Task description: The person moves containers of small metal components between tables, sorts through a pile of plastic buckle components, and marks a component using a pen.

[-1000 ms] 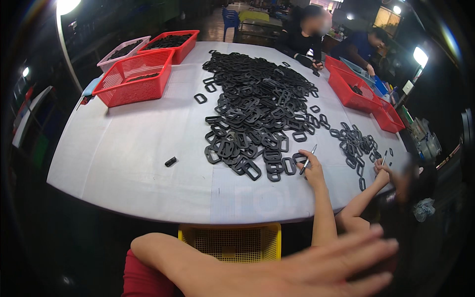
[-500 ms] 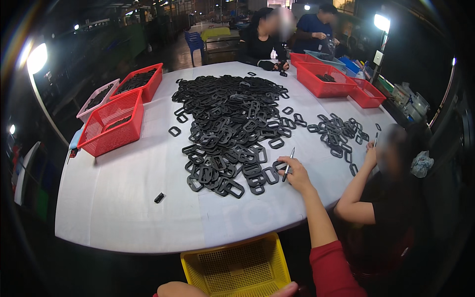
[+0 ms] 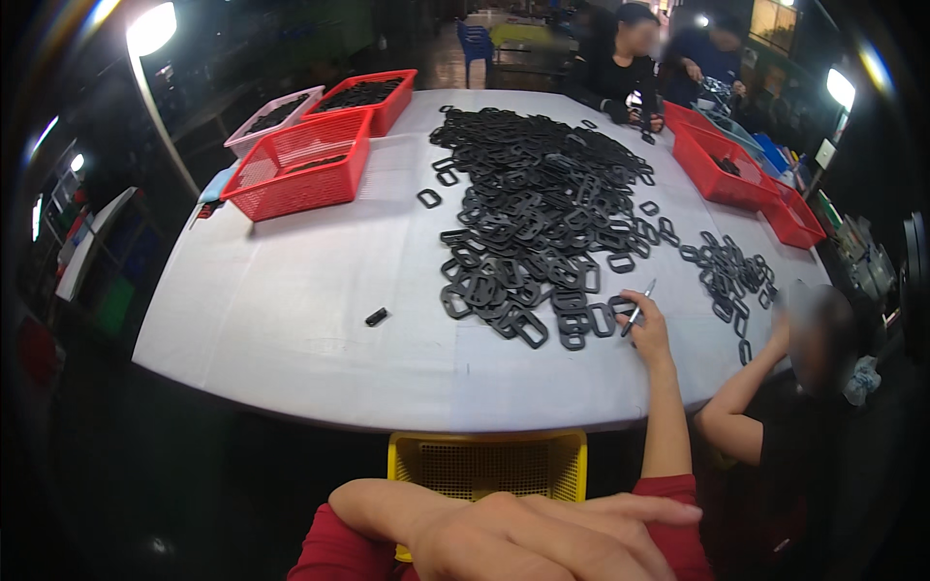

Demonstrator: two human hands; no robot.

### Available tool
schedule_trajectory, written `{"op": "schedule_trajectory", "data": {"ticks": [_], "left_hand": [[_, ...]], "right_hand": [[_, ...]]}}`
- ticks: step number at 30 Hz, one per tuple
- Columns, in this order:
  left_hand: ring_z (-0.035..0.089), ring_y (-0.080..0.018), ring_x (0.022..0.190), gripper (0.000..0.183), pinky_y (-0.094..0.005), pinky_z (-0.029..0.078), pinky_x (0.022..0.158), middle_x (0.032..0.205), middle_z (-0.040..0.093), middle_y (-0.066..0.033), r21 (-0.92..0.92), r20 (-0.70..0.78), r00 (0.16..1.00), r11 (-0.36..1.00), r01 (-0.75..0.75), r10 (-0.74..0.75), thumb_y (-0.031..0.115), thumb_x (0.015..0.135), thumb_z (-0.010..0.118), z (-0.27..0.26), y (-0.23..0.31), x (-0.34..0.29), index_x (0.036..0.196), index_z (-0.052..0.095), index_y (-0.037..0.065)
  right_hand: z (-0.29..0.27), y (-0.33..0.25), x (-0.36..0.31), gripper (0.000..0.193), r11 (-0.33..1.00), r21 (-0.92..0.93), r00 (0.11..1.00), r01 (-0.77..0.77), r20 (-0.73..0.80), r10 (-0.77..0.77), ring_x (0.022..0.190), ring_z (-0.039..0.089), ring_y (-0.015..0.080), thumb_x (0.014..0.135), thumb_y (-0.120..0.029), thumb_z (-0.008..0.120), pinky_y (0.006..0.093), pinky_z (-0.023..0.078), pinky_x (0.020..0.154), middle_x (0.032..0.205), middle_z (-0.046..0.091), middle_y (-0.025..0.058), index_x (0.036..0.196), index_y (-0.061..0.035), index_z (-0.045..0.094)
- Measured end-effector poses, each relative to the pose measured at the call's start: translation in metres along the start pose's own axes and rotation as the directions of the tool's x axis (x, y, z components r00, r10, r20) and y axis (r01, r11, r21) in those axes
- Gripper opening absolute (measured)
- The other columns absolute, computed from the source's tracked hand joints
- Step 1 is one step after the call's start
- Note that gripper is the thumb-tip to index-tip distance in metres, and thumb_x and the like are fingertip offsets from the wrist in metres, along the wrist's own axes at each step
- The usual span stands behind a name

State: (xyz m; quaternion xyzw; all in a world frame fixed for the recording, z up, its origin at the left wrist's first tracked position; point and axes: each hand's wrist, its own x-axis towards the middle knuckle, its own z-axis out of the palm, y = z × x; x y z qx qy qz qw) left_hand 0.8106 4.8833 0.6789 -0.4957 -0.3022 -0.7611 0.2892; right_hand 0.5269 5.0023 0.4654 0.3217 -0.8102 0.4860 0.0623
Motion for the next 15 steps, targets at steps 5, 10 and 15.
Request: {"op": "schedule_trajectory", "data": {"ticks": [5,10,15], "left_hand": [[0.054,-0.0194,0.055,0.042,-0.0345,0.046,0.065,0.069,0.06,-0.0151,-0.237,-0.419,0.9,0.942,-0.238,0.122,0.015,0.089,0.03,0.04,0.004,0.003,0.063,0.062,0.008],[0.051,-0.0185,0.056,0.041,-0.0309,0.044,0.059,0.072,0.059,-0.0154,-0.316,-0.173,0.972,0.925,-0.209,0.16,0.013,0.088,0.032,0.02,0.01,0.006,0.064,0.064,0.01],[0.052,-0.0234,0.072,0.026,-0.0284,0.045,0.062,0.087,0.058,-0.0132,-0.197,-0.02,0.99,0.972,0.131,-0.137,0.01,0.084,0.045,0.001,0.036,0.012,0.068,0.066,0.013]], "right_hand": [[0.002,-0.022,-0.003,0.04,0.991,0.061,0.991,-0.122,0.067,0.117,0.093,0.053,0.0226,0.062,0.0,0.065,0.0288,0.041,0.081,0.098,0.056,0.0089,0.101,-0.0059,0.055],[0.001,-0.012,-0.004,0.039,0.999,0.018,0.999,-0.028,0.047,0.027,0.092,0.053,0.0218,0.063,0.002,0.062,0.0291,0.041,0.081,0.1,0.056,0.0095,0.102,-0.0041,0.054],[-0.004,-0.025,0.0,0.04,0.993,0.036,0.992,-0.116,0.044,0.115,0.093,0.053,0.0209,0.063,0.003,0.061,0.0276,0.04,0.082,0.101,0.056,0.0098,0.102,-0.0028,0.054]]}}
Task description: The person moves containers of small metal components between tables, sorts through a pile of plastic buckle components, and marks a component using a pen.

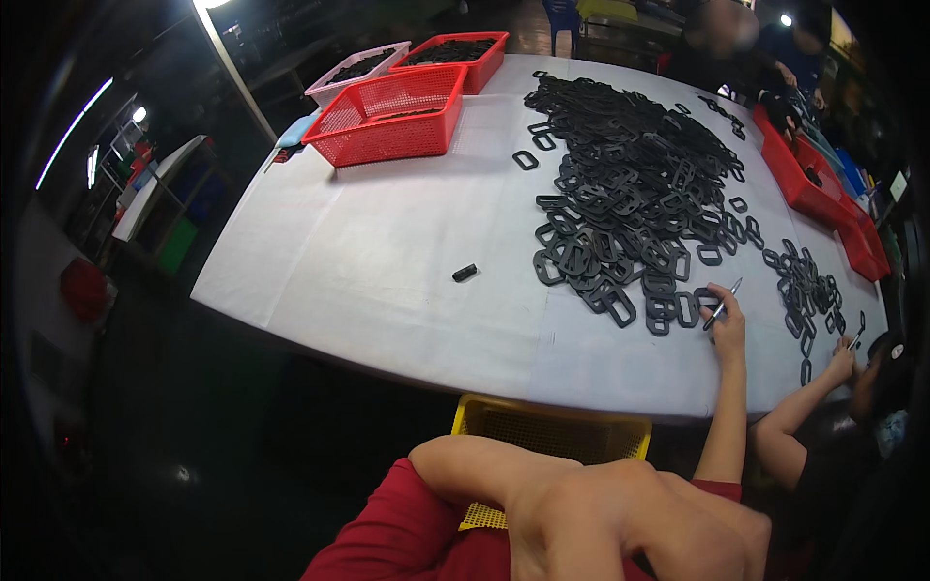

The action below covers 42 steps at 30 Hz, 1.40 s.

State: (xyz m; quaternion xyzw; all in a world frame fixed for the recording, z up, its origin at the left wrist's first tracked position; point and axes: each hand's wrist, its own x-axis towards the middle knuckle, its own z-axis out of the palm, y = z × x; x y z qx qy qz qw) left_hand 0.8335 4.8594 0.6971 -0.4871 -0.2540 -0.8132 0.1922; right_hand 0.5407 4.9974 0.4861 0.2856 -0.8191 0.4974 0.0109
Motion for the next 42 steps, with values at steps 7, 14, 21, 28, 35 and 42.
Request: {"op": "schedule_trajectory", "data": {"ticks": [7,14,21,28,35,42], "left_hand": [[0.046,-0.0317,0.093,0.025,-0.0513,0.039,0.08,0.091,0.059,-0.0073,0.027,0.182,0.928,0.941,-0.336,0.326,0.021,0.086,0.045,-0.023,-0.021,0.007,0.074,0.066,0.014],[0.035,-0.0344,0.11,0.031,-0.0614,0.036,0.079,0.094,0.06,-0.0048,0.186,-0.086,0.944,0.936,-0.3,0.32,0.031,0.086,0.045,0.008,-0.012,0.02,0.075,0.066,0.011],[0.033,-0.0332,0.113,0.022,-0.056,0.033,0.086,0.113,0.042,-0.0035,0.639,0.197,0.915,0.662,-0.392,0.352,0.038,0.083,0.049,-0.041,-0.003,-0.012,0.092,0.055,0.019],[0.05,-0.0095,0.046,0.016,-0.0205,0.043,0.039,0.059,0.053,-0.0052,0.405,-0.829,0.555,0.615,0.676,-0.064,0.007,0.078,0.06,-0.116,-0.003,-0.094,0.074,0.045,0.003],[0.051,-0.0179,0.099,0.045,-0.0288,0.042,0.079,0.109,0.051,-0.0108,0.588,-0.727,0.656,0.309,0.748,-0.204,0.019,0.069,0.07,-0.123,-0.047,-0.126,0.106,0.05,0.003],[0.036,-0.0254,0.118,0.061,-0.0378,0.027,0.098,0.115,0.048,-0.0093,0.578,-0.604,0.767,0.543,0.609,-0.218,0.006,0.061,0.073,-0.128,-0.032,-0.151,0.115,0.045,0.003]], "right_hand": [[0.004,0.012,-0.001,0.04,0.999,0.005,0.999,0.047,0.016,-0.047,0.094,0.053,0.0211,0.062,0.003,0.061,0.0285,0.04,0.082,0.1,0.056,0.0101,0.102,-0.0033,0.055],[0.001,0.005,-0.002,0.042,0.996,-0.02,0.996,0.084,0.008,-0.084,0.095,0.052,0.022,0.062,0.005,0.059,0.0296,0.039,0.084,0.1,0.055,0.0098,0.102,-0.0037,0.054],[-0.017,0.008,-0.002,0.041,0.989,-0.139,0.996,0.057,0.069,-0.048,0.093,0.049,0.0249,0.061,0.0,0.063,0.0314,0.039,0.081,0.093,0.052,0.0106,0.1,-0.006,0.054],[-0.014,0.003,-0.004,0.027,1.0,0.009,0.987,-0.006,-0.162,0.007,0.071,0.052,0.0101,0.065,0.009,0.058,0.0209,0.043,0.062,0.081,0.057,0.0036,0.089,-0.0034,0.055],[0.029,-0.109,-0.081,0.031,0.513,0.794,0.943,-0.328,0.311,0.12,0.08,0.055,0.0115,0.063,0.008,0.066,0.0234,0.05,0.066,0.088,0.056,0.0049,0.09,-0.0024,0.054],[0.065,-0.134,-0.105,0.024,0.421,0.817,0.906,-0.393,0.423,0.025,0.085,0.053,0.0081,0.075,0.001,0.06,0.0205,0.044,0.073,0.093,0.056,0.005,0.097,-0.0029,0.052]]}}
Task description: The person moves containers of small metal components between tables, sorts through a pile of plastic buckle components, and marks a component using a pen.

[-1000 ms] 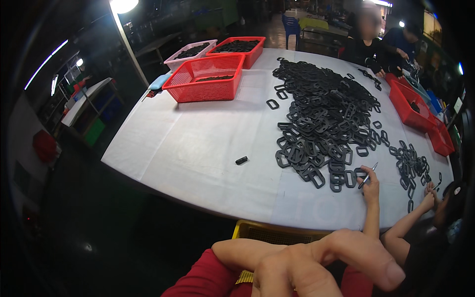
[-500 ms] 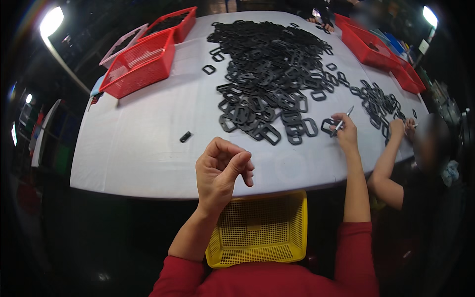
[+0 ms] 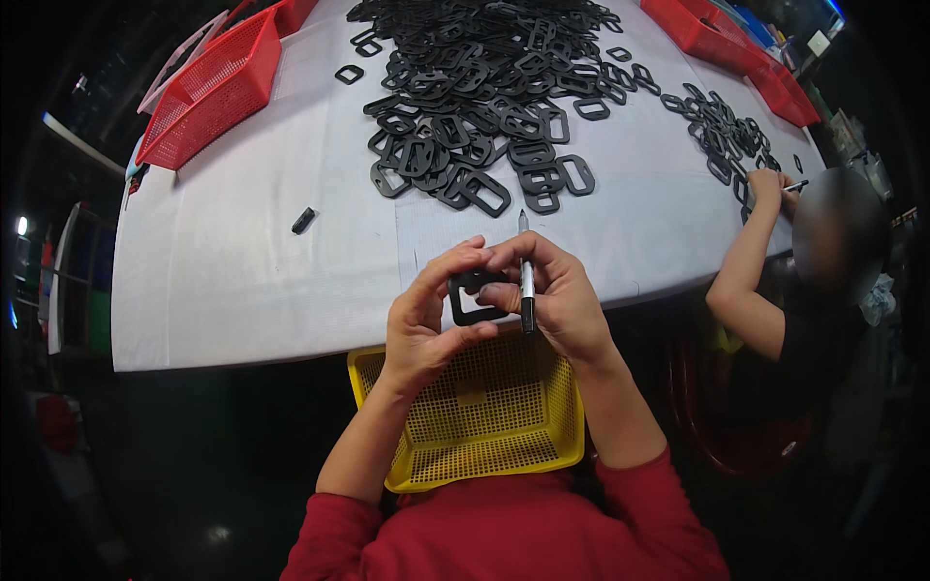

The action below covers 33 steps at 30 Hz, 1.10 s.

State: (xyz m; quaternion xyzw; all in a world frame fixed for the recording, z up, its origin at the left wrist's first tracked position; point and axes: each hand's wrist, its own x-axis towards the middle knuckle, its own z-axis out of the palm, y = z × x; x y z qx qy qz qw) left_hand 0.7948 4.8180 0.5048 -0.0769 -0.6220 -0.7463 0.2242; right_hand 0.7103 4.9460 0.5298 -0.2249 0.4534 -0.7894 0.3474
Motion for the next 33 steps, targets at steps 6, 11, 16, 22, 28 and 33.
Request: {"op": "schedule_trajectory", "data": {"ticks": [6,11,16,22,28,33], "left_hand": [[0.045,-0.0198,0.11,0.057,-0.0321,0.034,0.094,0.112,0.049,-0.0104,0.134,-0.154,0.971,0.97,0.202,-0.181,-0.002,0.066,0.066,-0.029,0.003,-0.004,0.117,0.04,0.001],[0.048,-0.0178,0.107,0.045,-0.0302,0.037,0.093,0.11,0.051,-0.0101,0.282,-0.127,0.951,0.909,0.307,-0.282,-0.003,0.067,0.066,-0.034,-0.007,-0.009,0.106,0.043,0.001],[0.051,-0.0178,0.102,0.045,-0.0289,0.04,0.09,0.106,0.054,-0.0102,0.283,-0.118,0.95,0.907,0.312,-0.29,-0.001,0.067,0.067,-0.036,-0.01,-0.01,0.104,0.043,0.001],[0.055,-0.0176,0.097,0.046,-0.0284,0.045,0.084,0.105,0.055,-0.0111,0.265,-0.135,0.942,0.905,0.332,-0.306,0.0,0.067,0.068,-0.04,-0.011,-0.014,0.105,0.044,0.0],[0.054,-0.0191,0.097,0.048,-0.0308,0.045,0.083,0.106,0.053,-0.0136,0.321,-0.1,0.928,0.871,0.371,-0.358,-0.006,0.065,0.066,-0.038,-0.007,-0.016,0.106,0.041,-0.001],[0.056,-0.0173,0.093,0.047,-0.029,0.045,0.081,0.108,0.052,-0.0137,0.266,-0.115,0.925,0.886,0.38,-0.363,-0.004,0.067,0.066,-0.031,-0.004,-0.017,0.107,0.04,0.0]], "right_hand": [[-0.011,-0.008,-0.006,0.052,0.883,-0.47,0.928,-0.017,-0.335,-0.161,0.06,0.051,0.008,0.087,-0.046,0.037,0.0206,0.044,0.056,0.072,0.056,0.0051,0.116,-0.0039,0.047],[-0.013,0.015,-0.01,0.033,0.953,-0.291,0.915,-0.085,-0.402,-0.041,0.055,0.05,0.0064,0.083,-0.025,0.054,0.0183,0.042,0.051,0.064,0.055,0.0034,0.102,0.0015,0.055],[-0.006,0.026,-0.006,0.015,0.935,-0.32,0.907,-0.151,-0.421,0.003,0.05,0.05,0.0054,0.077,-0.012,0.062,0.0155,0.038,0.043,0.066,0.058,0.0045,0.08,0.0,0.054],[0.0,0.031,0.002,0.014,0.925,-0.287,0.893,-0.249,-0.438,0.105,0.049,0.049,0.0045,0.076,-0.012,0.062,0.0147,0.036,0.041,0.065,0.057,0.0053,0.08,-0.0018,0.053],[-0.005,0.029,0.002,0.012,0.904,-0.329,0.9,-0.275,-0.418,0.122,0.054,0.05,0.0055,0.076,-0.009,0.06,0.0171,0.038,0.046,0.067,0.058,0.0053,0.081,-0.0013,0.053],[-0.003,0.019,-0.005,0.012,0.912,-0.33,0.91,-0.243,-0.404,0.096,0.058,0.053,0.0067,0.078,-0.008,0.058,0.0179,0.04,0.048,0.072,0.06,0.007,0.085,-0.0002,0.052]]}}
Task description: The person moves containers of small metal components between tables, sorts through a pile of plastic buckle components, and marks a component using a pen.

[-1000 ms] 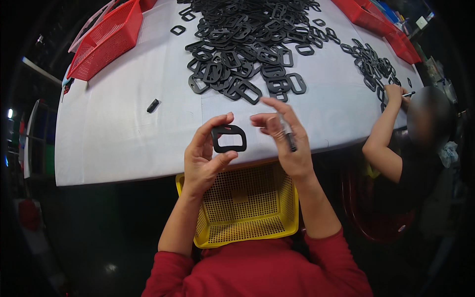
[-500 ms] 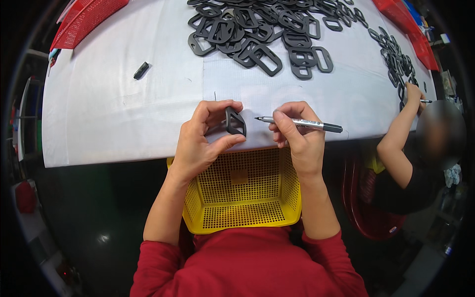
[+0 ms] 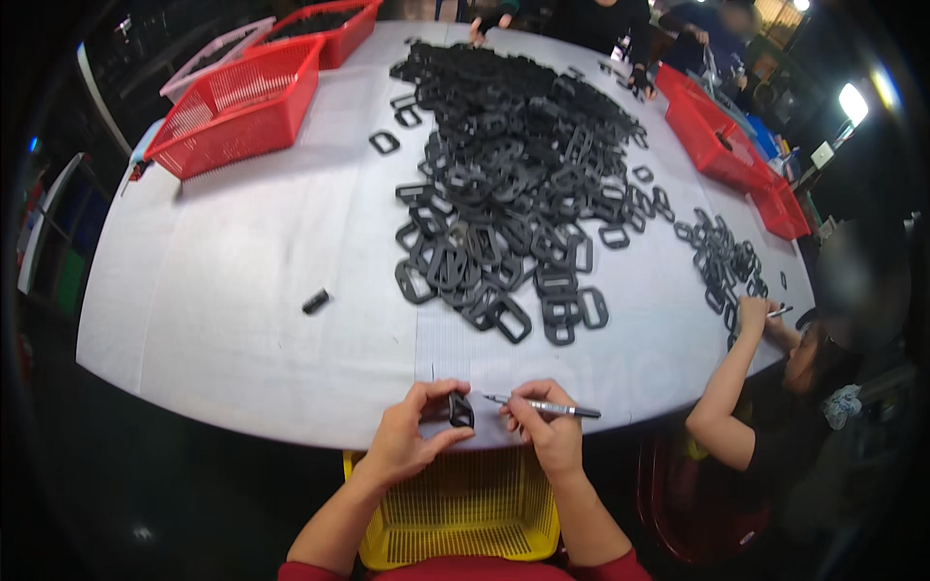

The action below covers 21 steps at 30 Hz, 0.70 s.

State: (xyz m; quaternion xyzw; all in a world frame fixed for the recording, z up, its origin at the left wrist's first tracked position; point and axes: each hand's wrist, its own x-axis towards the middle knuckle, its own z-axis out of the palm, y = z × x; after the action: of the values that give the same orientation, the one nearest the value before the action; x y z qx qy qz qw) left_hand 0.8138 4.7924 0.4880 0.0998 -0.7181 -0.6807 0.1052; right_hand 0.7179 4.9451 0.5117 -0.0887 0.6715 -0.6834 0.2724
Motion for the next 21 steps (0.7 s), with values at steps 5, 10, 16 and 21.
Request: {"op": "schedule_trajectory", "data": {"ticks": [5,10,16,21], "left_hand": [[0.051,-0.0216,0.102,0.052,-0.0308,0.041,0.088,0.115,0.048,-0.0148,0.119,-0.165,0.986,0.992,0.049,-0.029,0.004,0.068,0.068,-0.017,0.001,0.0,0.111,0.039,0.001],[0.025,-0.0332,0.122,0.083,-0.0373,0.022,0.1,0.128,0.029,-0.0221,0.595,-0.387,0.787,0.782,-0.184,0.48,0.027,0.066,0.072,-0.105,0.021,0.085,0.126,0.024,-0.003],[0.011,-0.0429,0.124,0.132,-0.0683,0.011,0.09,0.138,-0.002,-0.0179,-0.632,-0.747,0.413,0.748,-0.2,-0.521,0.047,0.049,0.077,-0.361,0.043,0.229,0.13,-0.019,0.007],[0.013,-0.0434,0.124,0.104,-0.0725,0.006,0.085,0.139,0.0,-0.0177,-0.603,-0.791,0.369,0.724,-0.336,-0.487,-0.001,0.061,0.053,-0.386,0.05,0.275,0.13,-0.023,0.018]], "right_hand": [[0.015,0.012,0.006,0.019,0.991,0.045,0.992,0.124,0.002,-0.124,0.067,0.06,0.0172,0.085,-0.014,0.05,0.0206,0.044,0.052,0.081,0.06,0.0136,0.097,0.0012,0.05],[0.0,0.009,0.016,0.015,0.885,-0.202,0.889,0.42,-0.103,-0.445,0.073,0.058,0.0158,0.087,-0.009,0.042,0.0222,0.045,0.06,0.082,0.06,0.0122,0.097,-0.0002,0.05],[0.013,0.028,0.017,0.01,0.874,-0.295,0.9,0.385,-0.091,-0.427,0.061,0.057,0.0133,0.081,-0.003,0.046,0.0219,0.044,0.053,0.07,0.06,0.0105,0.088,-0.001,0.054],[0.009,0.029,0.018,0.01,0.869,-0.334,0.902,0.366,-0.102,-0.419,0.061,0.057,0.0145,0.084,-0.006,0.045,0.0213,0.044,0.049,0.069,0.058,0.011,0.088,-0.0015,0.051]]}}
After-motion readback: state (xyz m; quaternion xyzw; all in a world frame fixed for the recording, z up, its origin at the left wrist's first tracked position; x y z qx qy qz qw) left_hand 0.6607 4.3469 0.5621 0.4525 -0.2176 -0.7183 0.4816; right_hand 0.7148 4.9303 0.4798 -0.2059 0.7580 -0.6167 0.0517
